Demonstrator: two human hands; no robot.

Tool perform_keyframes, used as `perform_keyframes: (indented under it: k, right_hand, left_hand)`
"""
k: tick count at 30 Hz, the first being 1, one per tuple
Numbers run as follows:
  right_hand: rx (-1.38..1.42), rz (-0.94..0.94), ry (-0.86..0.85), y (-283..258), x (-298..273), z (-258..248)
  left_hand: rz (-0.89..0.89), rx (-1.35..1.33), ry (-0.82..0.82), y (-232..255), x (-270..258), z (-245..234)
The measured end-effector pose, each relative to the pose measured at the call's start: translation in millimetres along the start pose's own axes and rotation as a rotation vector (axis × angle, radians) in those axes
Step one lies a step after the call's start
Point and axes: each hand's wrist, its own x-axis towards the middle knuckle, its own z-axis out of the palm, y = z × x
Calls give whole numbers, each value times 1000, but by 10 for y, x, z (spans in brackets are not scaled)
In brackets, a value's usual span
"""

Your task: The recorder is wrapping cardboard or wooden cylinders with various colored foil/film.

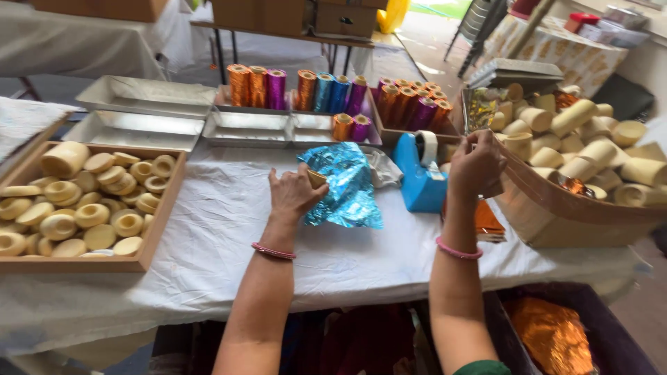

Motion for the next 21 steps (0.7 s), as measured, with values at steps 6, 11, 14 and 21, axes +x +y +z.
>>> perform_keyframes:
  k: [6,11,14,21]
  right_hand:
    - [-120,-20,-569,1589,-221,288]
    - [76,27,-744,1907,-479,454]
    - [57,172,-897,1560,-417,286]
    - [-260,170,-1097,1160,-274,280]
  left_hand:
    - [15,51,20,72,-1,1]
    - [5,42,0,85,-2,-19]
    - [1,48,-10,69,-4,14]
    - [-7,41,-2,44,18,69]
